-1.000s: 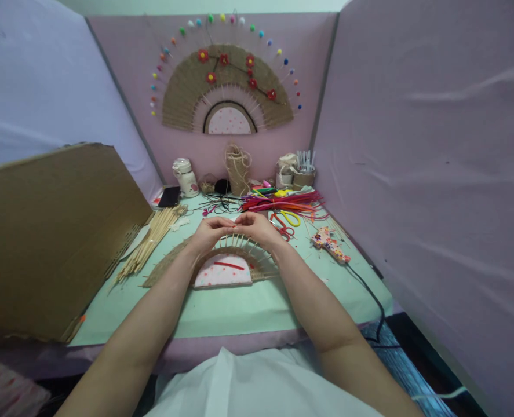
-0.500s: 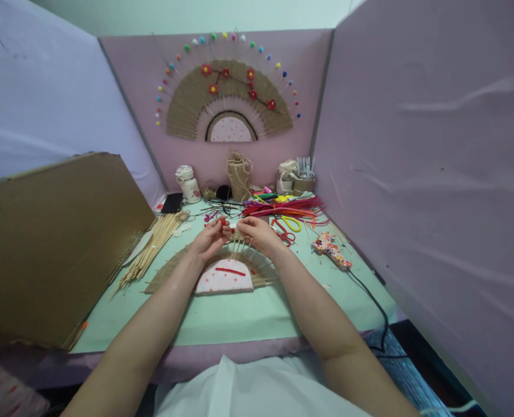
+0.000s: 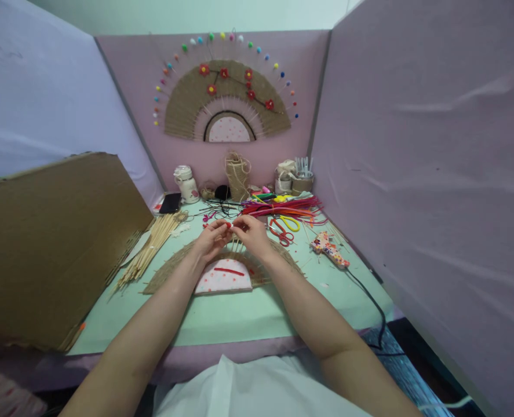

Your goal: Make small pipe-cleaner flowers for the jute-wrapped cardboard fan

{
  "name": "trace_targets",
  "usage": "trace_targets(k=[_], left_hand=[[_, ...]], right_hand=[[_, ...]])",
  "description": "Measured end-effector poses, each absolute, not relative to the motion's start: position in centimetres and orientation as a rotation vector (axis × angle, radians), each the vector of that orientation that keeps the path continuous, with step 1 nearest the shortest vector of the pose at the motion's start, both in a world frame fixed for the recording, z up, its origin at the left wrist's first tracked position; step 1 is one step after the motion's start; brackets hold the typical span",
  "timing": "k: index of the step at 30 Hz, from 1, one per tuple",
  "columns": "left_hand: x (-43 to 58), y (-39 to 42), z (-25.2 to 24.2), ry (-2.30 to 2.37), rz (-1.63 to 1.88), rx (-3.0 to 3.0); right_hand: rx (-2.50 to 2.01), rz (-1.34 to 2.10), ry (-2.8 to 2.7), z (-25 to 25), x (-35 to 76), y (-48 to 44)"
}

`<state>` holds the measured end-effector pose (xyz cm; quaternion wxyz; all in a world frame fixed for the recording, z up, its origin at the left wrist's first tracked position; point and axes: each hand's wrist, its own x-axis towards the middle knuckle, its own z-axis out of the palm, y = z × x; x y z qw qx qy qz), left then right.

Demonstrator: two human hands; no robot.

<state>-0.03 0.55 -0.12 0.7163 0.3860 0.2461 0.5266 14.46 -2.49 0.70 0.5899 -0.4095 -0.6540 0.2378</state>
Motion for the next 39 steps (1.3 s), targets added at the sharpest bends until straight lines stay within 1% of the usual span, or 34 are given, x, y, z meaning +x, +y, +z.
trace_targets(k=[5,8,17,21,27,32,34,39], left_hand=[[0.5,0.6,-0.4,0.566,1.238,0.922],[0.7,0.5,-0.4,0.594,1.278,0.958],[1.1,0.4,-0.3,0.681,1.301,1.127],[1.1,0.5,-0.5,0.726,1.287,1.153],[1.0,0.9,-1.1,0.736,1.306,1.182],[1.0,1.1,-1.4,0.781,1.384,1.281],[1.0,1.2,-1.4,0.835,1.401,1.322],[0.8,1.3,-1.5,0.945,1.401,1.482]], right_hand=[[-0.956,0.595,-1.498,0.4,14.3,-2.4],[-0.936,0.698,-1.409,0.2,14.0,-2.1],[-0.721,1.435,-0.776,0.0,13.6,-1.5],[-0.673,1.585,-0.672,0.3,13.8,-1.7],[-0.604,1.656,-0.659,0.1,13.7,-1.7],[-0.683,1.605,-0.701,0.2,13.8,-1.8],[-0.757,1.513,-0.743,0.3,13.9,-1.7],[-0.936,1.084,-1.006,0.3,14.2,-1.4]])
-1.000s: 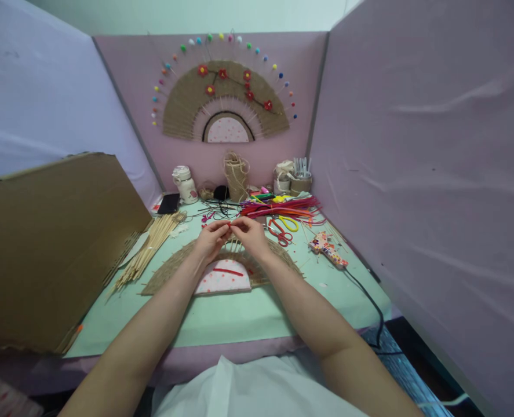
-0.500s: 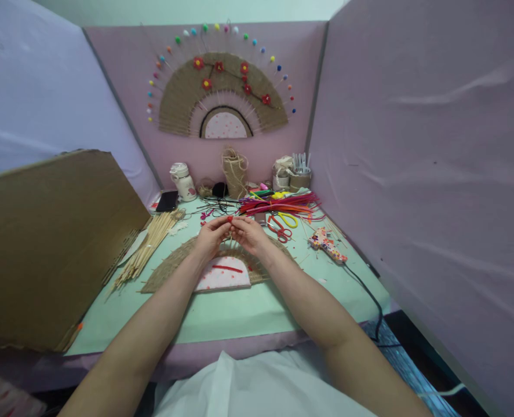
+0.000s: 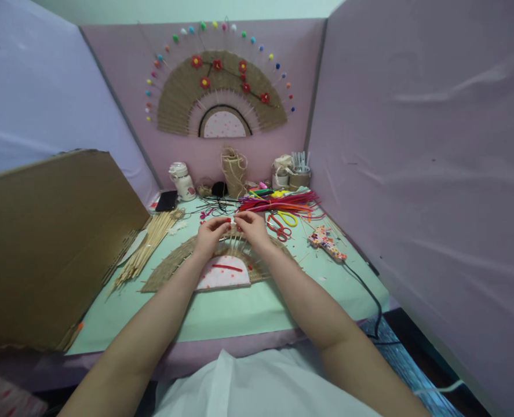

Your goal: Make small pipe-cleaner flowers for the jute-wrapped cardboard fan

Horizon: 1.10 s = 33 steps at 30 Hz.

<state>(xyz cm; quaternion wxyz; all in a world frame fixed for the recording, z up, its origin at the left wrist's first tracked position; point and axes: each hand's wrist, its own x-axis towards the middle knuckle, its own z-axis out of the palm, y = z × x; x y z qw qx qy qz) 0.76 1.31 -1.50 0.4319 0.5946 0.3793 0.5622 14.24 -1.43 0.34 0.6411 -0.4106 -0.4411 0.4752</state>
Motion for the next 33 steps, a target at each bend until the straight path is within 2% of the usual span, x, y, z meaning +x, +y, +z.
trace_targets(k=[4,9,25,29,33], left_hand=[[0.8,1.0,-1.5,1.015,1.363,1.630],[0.8,1.1,-1.9,1.035,1.309,1.703],[-0.2,1.5,-1.1,1.028,1.253,1.756],[-2.6,3.0,-0.3,1.207,1.403,1.738],[-4.5,4.1,-0.4,1.477,1.308,1.945]], right_hand=[[-0.999,0.887,-1.213,0.4,14.6,-1.4],[-1.026,0.829,-1.311,0.3,14.9,-1.2],[-0.941,1.190,-1.078,0.1,15.4,-0.8],[-0.897,1.081,-0.904,0.8,16.9,-0.2],[-0.950,0.958,-0.917,0.8,17.5,0.2]])
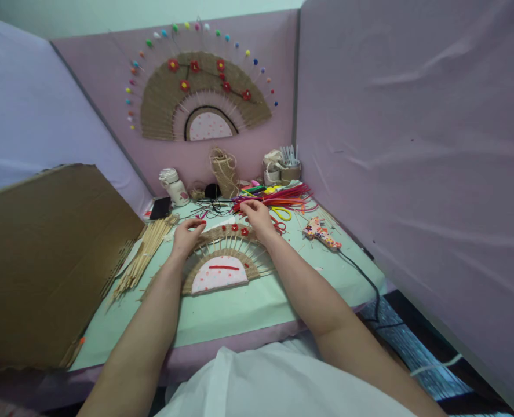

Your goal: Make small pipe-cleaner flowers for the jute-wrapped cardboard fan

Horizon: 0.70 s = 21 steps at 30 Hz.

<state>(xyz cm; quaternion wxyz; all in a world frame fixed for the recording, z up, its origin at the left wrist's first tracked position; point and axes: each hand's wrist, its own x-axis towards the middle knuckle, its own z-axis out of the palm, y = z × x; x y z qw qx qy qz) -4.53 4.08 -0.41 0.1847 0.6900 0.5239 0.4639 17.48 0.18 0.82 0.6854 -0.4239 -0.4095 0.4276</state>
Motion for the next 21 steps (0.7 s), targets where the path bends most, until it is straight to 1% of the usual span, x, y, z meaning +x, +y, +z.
trace_targets(k=[5,11,13,17,21], left_hand=[[-4.2,4.3,-1.8,1.586,1.084,2.256],[-4.1,4.7,-3.3,1.641,0.811,2.364],[-4.4,5.0,-3.5,1.618,0.779,2.362],[-4.8,5.3,-3.6,1.569,0.924,2.257],[-5.6,5.2,-2.6,1.570,1.210,2.045]], right_hand=[[-1.006,0.886,-1.031,0.8,16.7,-0.2],[-1.029,0.825,-1.115,0.7,16.5,-0.4],[-1.033,0.815,-1.124,0.6,16.5,-0.4],[-1.037,0.794,-1.133,0.3,16.7,-0.2],[-1.048,0.760,-1.130,0.1,16.9,0.0]])
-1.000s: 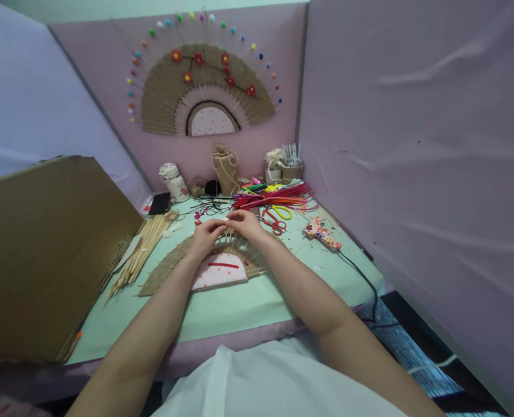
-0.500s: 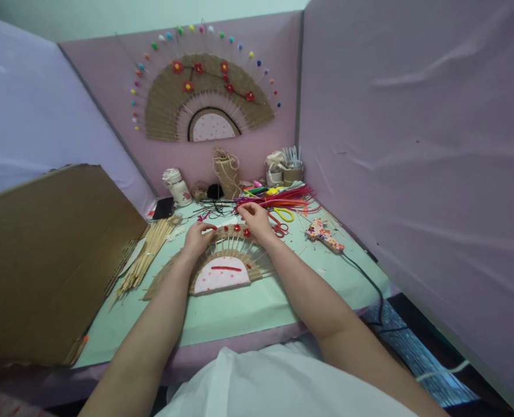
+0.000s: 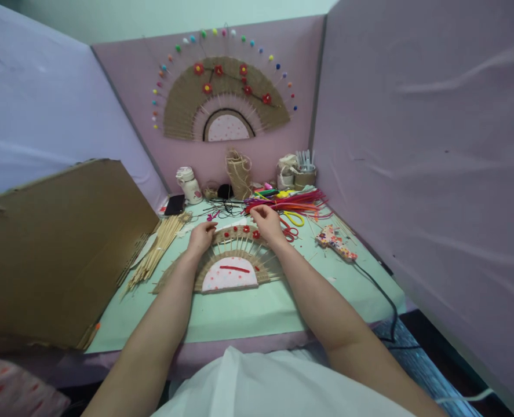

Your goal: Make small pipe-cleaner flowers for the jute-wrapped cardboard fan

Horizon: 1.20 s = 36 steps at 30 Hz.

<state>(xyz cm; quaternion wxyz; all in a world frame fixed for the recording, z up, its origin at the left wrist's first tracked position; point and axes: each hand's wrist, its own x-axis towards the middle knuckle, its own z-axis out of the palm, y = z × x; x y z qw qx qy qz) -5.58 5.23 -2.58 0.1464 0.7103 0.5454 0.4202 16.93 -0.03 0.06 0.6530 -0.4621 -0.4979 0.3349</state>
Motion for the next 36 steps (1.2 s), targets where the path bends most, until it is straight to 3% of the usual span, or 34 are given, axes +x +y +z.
trace_targets(k=[7,16,23,28,36], left_hand=[[-10.1,5.4,0.8,1.550,2.051,1.094],[-11.1,5.4,1.2,1.632,2.133,1.067],[-9.5,6.0,-0.6,1.676,1.815,1.308],[-8.3,5.3,-0.4,1.694,1.879,1.383],[-6.4,3.7,0.7,1.586,1.964,1.274]], right_hand=[[-0.972,0.669,-1.001,-0.1,17.0,0.3],[-0.948,0.585,-0.878,0.6,18.1,0.4],[-0.903,0.501,-0.781,2.3,19.0,-0.4],[-0.759,0.369,-0.623,3.5,20.2,-0.9],[-0.769,0.449,-0.547,3.3,20.4,-0.4]])
